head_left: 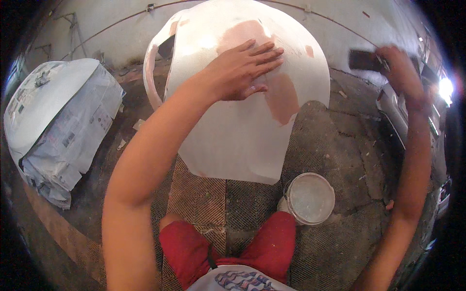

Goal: The person sands a white car fender with a sanding block, repeatedly dipping the block into a bucket of water. The person repositions the fender and continues sanding different areas.

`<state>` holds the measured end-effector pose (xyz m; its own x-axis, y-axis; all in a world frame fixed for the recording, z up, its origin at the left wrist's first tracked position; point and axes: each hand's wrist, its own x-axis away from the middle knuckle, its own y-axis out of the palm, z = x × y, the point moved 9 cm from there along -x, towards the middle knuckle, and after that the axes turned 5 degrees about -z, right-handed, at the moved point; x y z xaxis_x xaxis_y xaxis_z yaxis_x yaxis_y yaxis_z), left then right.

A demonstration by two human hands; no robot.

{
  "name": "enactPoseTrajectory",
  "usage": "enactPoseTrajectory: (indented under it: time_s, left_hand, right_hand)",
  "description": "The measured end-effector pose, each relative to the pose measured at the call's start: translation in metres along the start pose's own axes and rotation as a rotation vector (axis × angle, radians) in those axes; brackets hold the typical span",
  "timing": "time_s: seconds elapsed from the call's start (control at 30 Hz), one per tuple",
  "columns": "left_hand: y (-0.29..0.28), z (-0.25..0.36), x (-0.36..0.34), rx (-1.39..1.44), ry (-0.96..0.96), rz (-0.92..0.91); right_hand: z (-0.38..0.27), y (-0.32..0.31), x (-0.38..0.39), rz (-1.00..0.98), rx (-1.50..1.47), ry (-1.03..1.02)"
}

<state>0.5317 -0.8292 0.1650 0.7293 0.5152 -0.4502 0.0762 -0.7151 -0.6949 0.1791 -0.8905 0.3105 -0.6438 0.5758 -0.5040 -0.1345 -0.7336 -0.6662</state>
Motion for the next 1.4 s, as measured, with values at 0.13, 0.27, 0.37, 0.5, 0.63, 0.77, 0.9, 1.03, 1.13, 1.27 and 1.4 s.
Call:
enactPoseTrajectory:
  time_s: [0.13,0.27,0.37,0.5,0.63,0.77,0.9,1.03,1.13,1.27,1.4]
  left_hand:
    - [0.004,-0.033,-0.014,0.027,-0.076,-0.021]
    - [0.003,-0.059,-0.043,0.052,-0.166,0.019]
    - [0.013,-0.099,-0.023,0.017,-0.325,-0.134]
    - [0.008,-0.102,-0.028,0.016,-0.389,-0.019]
    - [0.01,-0.081,-0.008,-0.026,-0.282,0.038]
    - [-0.002,-0.056,0.011,-0.012,-0.126,0.172]
    - [0.012,-0.029,0.036,-0.055,-0.042,0.053]
    - [0.034,0.024,0.039,-0.046,-0.012,-0.102]
    - [0.069,0.063,0.076,-0.034,-0.047,-0.262]
    - [0.118,0.154,0.11,0.018,-0.033,-0.548]
    - [0.142,0.232,0.241,0.561,-0.409,-0.793]
  right_hand:
    - [-0.082,-0.082,-0.125,0.02,0.073,-0.051]
    - [-0.138,-0.131,-0.168,0.078,0.089,-0.079]
    - [-0.162,-0.114,-0.184,0.18,-0.017,-0.076]
    - [-0.114,-0.098,-0.148,0.261,-0.065,-0.049]
    - [-0.014,0.016,-0.095,0.252,-0.393,0.06]
    - [0.017,0.092,0.066,0.076,-0.666,0.409]
    - [-0.053,0.221,0.225,-0.216,-0.773,0.596]
    - [-0.137,0.367,0.396,-0.506,-0.68,0.62]
    - [-0.245,0.449,0.443,-1.022,-0.679,0.563]
    - [-0.296,0.504,0.488,-1.191,-0.596,0.448]
    - [-0.393,0.514,0.458,-1.312,-0.709,0.292]
